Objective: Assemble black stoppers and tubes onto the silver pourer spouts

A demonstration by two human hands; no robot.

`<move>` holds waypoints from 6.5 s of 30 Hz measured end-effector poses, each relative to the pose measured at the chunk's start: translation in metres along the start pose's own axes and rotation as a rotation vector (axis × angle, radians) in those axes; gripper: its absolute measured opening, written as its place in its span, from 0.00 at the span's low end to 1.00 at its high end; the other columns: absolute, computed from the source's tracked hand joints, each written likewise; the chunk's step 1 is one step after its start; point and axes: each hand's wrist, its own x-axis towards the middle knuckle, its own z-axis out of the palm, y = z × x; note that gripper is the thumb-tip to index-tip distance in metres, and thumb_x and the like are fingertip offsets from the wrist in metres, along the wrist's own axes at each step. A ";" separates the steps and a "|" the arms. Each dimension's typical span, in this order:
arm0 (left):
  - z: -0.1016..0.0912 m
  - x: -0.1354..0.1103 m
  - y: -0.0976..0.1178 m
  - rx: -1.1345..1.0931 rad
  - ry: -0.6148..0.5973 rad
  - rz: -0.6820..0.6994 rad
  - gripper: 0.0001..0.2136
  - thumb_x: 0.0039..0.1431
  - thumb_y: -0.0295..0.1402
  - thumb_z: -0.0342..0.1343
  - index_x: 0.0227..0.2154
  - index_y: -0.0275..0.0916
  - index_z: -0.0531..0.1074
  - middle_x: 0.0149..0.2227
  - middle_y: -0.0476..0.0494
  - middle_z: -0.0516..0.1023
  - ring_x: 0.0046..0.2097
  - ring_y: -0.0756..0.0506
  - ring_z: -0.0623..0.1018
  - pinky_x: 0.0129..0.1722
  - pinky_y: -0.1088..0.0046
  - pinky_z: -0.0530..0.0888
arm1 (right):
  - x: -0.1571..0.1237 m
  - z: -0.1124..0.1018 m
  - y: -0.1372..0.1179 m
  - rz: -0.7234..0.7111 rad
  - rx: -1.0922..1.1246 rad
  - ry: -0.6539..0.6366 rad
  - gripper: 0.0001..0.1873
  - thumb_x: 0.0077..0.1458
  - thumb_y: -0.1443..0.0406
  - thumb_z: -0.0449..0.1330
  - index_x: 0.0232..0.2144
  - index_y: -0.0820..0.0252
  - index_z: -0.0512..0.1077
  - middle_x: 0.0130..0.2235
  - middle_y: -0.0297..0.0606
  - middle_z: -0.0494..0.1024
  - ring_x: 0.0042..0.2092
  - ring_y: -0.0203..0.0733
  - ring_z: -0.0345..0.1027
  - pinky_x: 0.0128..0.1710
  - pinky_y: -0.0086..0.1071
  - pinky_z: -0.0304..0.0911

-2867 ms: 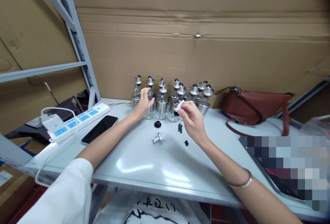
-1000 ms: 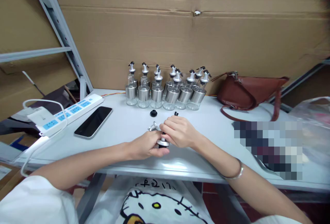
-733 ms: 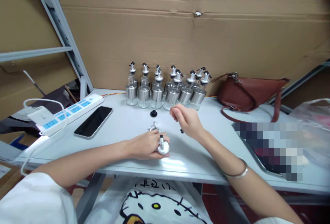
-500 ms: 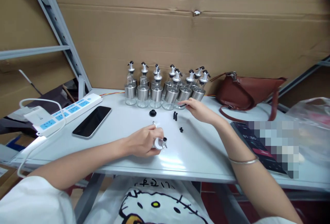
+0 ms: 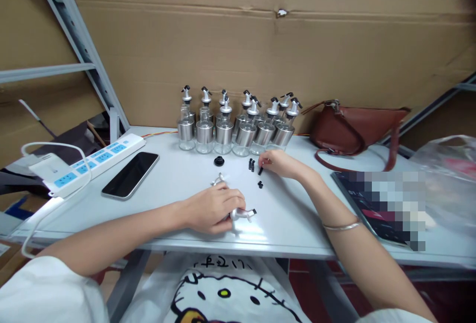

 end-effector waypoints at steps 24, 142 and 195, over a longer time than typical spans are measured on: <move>0.001 -0.001 -0.001 0.014 -0.021 -0.135 0.13 0.53 0.29 0.46 0.42 0.37 0.63 0.38 0.43 0.79 0.38 0.47 0.76 0.45 0.65 0.62 | 0.006 0.009 -0.006 -0.065 0.075 0.221 0.05 0.52 0.69 0.53 0.32 0.62 0.68 0.29 0.37 0.72 0.30 0.37 0.63 0.32 0.28 0.56; -0.022 0.006 -0.018 -1.805 0.327 -0.909 0.20 0.60 0.47 0.44 0.29 0.34 0.69 0.21 0.41 0.76 0.22 0.46 0.74 0.31 0.69 0.67 | -0.020 0.014 -0.077 -0.734 -0.136 0.842 0.10 0.63 0.69 0.47 0.35 0.62 0.68 0.34 0.44 0.74 0.37 0.41 0.65 0.36 0.34 0.61; -0.024 0.011 -0.017 -1.248 0.744 -1.001 0.16 0.60 0.42 0.45 0.26 0.35 0.68 0.19 0.47 0.71 0.23 0.50 0.69 0.28 0.75 0.68 | -0.018 -0.008 -0.014 -0.004 0.365 -0.334 0.14 0.34 0.73 0.62 0.30 0.62 0.70 0.27 0.32 0.72 0.30 0.36 0.67 0.32 0.29 0.63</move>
